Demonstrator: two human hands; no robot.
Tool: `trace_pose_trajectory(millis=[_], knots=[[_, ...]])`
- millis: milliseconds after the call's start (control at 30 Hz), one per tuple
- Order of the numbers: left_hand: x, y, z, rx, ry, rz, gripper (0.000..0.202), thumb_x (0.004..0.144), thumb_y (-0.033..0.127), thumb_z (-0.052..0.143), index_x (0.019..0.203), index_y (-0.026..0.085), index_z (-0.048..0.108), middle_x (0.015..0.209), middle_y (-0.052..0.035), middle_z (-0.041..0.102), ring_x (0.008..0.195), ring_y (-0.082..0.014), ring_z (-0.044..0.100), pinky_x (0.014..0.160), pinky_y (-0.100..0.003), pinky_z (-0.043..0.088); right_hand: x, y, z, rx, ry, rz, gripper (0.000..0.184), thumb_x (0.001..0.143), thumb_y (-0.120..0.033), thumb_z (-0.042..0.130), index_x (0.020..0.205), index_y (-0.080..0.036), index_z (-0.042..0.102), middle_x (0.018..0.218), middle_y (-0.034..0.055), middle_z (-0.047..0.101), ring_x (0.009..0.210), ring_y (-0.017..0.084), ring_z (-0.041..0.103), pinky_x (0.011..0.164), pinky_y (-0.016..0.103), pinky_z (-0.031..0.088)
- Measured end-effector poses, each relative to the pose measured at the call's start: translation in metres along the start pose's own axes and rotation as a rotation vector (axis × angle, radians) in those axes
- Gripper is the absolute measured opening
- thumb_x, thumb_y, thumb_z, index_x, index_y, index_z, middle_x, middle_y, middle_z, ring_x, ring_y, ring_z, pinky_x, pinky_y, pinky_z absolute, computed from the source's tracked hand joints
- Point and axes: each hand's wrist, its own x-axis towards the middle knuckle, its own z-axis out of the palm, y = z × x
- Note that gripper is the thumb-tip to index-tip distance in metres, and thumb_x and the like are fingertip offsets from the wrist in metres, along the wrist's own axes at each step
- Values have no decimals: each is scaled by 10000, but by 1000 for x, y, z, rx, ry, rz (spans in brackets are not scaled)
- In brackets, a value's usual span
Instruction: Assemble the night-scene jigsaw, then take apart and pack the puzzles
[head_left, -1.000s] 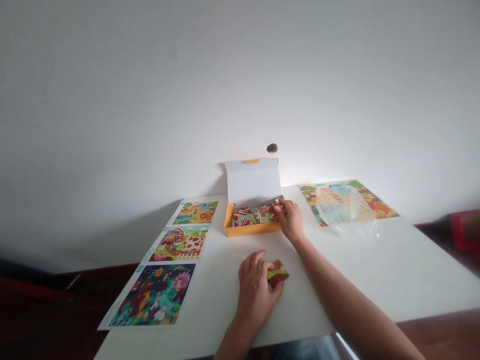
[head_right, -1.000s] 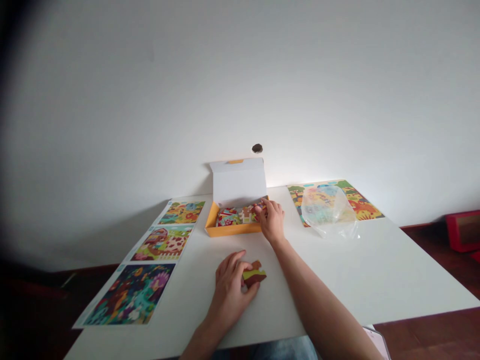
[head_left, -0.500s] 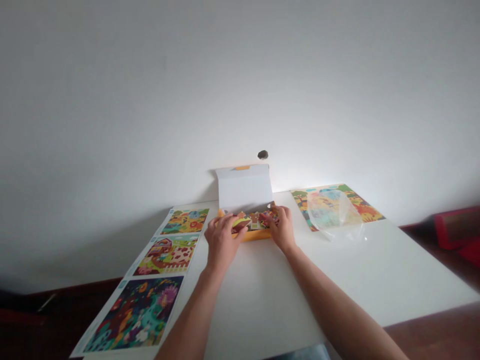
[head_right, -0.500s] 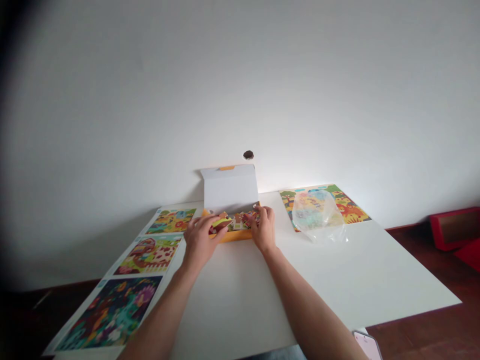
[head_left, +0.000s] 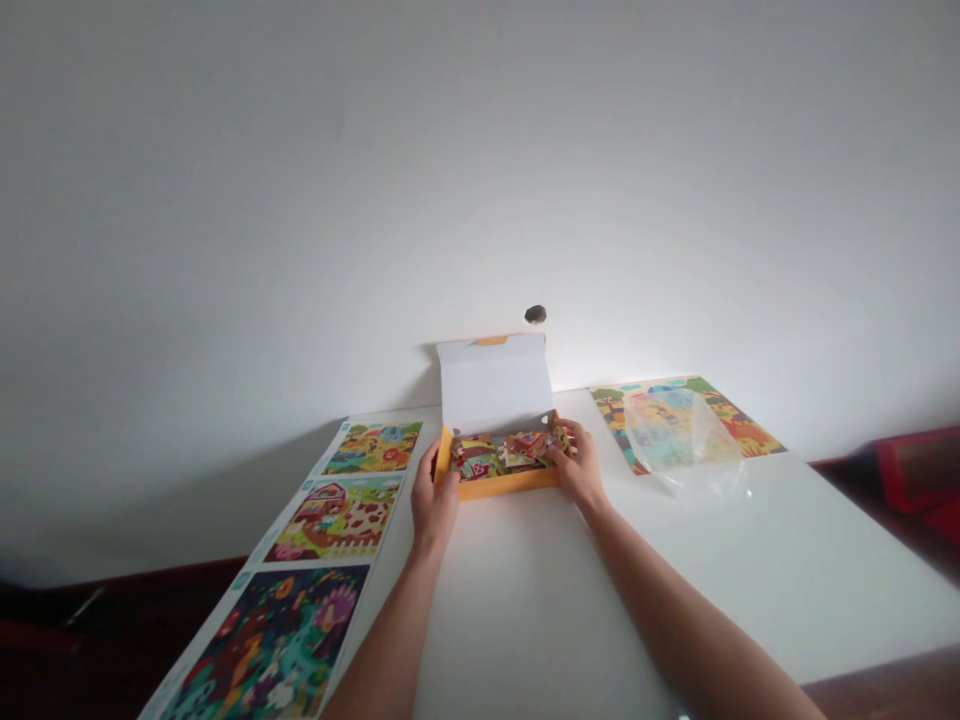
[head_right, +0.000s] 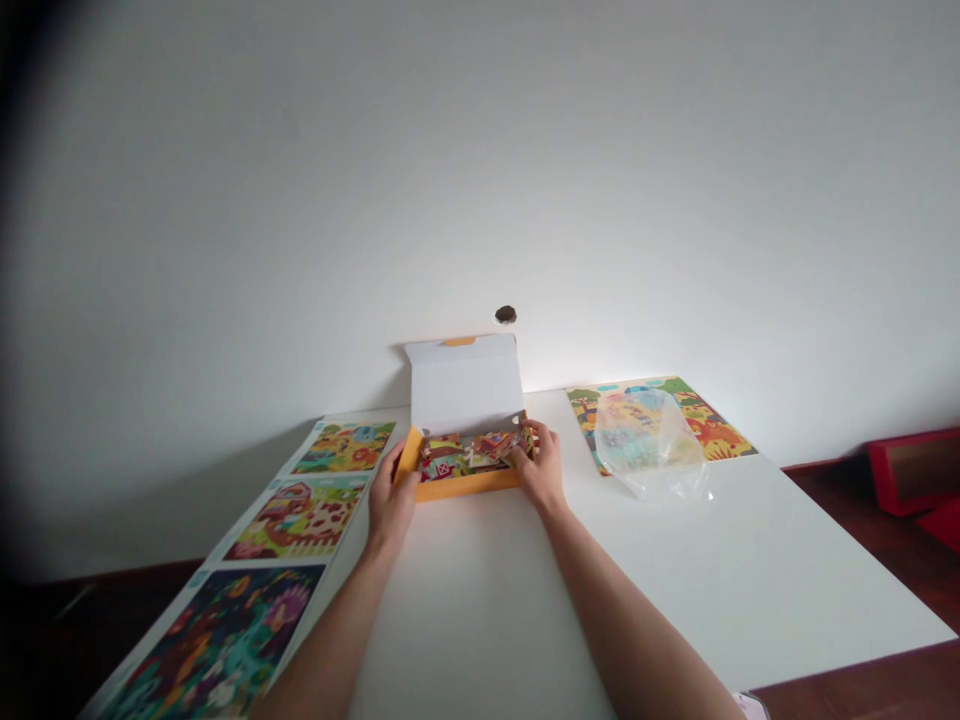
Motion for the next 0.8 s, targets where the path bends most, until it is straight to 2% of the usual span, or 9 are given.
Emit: trace_pose_trajectory(millis=[67,133,200,333,400,467,600,700,800], knots=[[0,2,1,-28,23,-19,531,690,108,618,1203,246,609,1282,-36,615,1200,-257,555,1025,-353,417,-1,-2,-1,-54,-1,-50,225,763,-331,579,917,-218,698,1059,72,545,1020,226,542,936,367,444],[1,1,2,-62,33,-28,548,673,86,613,1199,241,614,1240,-38,637,1151,-249,584,972,-341,457,-3,-5,-1,-96,11,-73,233,784,-394,579,737,-199,698,1023,85,543,1036,240,540,947,368,433],[0,0,2,-112,32,-21,546,657,68,608,1176,234,629,1188,-41,659,1105,-239,606,919,-326,489,-4,-6,-2,-126,37,-74,267,780,-420,591,681,-191,687,999,92,545,1019,246,549,940,375,436],[1,-5,-1,-182,-1,9,562,608,37,576,1134,218,656,1169,-52,663,1083,-231,614,902,-316,498,-4,-7,-7,-113,56,-68,248,760,-349,594,928,-205,705,1030,88,583,960,233,571,883,376,474],[3,-5,-3,-255,-28,-26,600,595,48,550,1165,211,640,1178,-57,661,1083,-240,616,885,-323,506,-3,-6,-10,-43,62,-29,425,732,-297,588,1147,-212,625,1039,78,608,873,211,587,755,338,517],[7,-3,-5,-380,-54,-103,636,592,82,549,1212,207,612,1191,-60,658,1069,-253,626,851,-331,523,0,-5,-13,17,52,13,540,700,-267,587,1236,-199,558,1023,74,632,807,196,592,643,295,520],[15,8,-8,-632,-187,-258,763,583,140,609,1335,228,517,1251,-56,635,1006,-248,656,820,-335,543,3,-4,-17,20,0,19,444,659,-236,579,1095,-172,624,1014,82,673,813,200,613,623,274,521],[17,14,-9,-687,-271,-253,795,579,144,651,1354,232,497,1254,-59,635,992,-236,658,788,-308,550,2,-6,-18,-6,-16,11,368,662,-257,586,1014,-174,652,995,83,693,819,211,626,620,276,520],[18,15,-9,-642,-252,-199,773,555,118,671,1306,241,541,1256,-49,633,1001,-232,648,730,-271,550,-2,-11,-17,-22,-7,4,349,686,-308,600,1006,-181,657,966,76,702,820,216,632,633,285,518]])
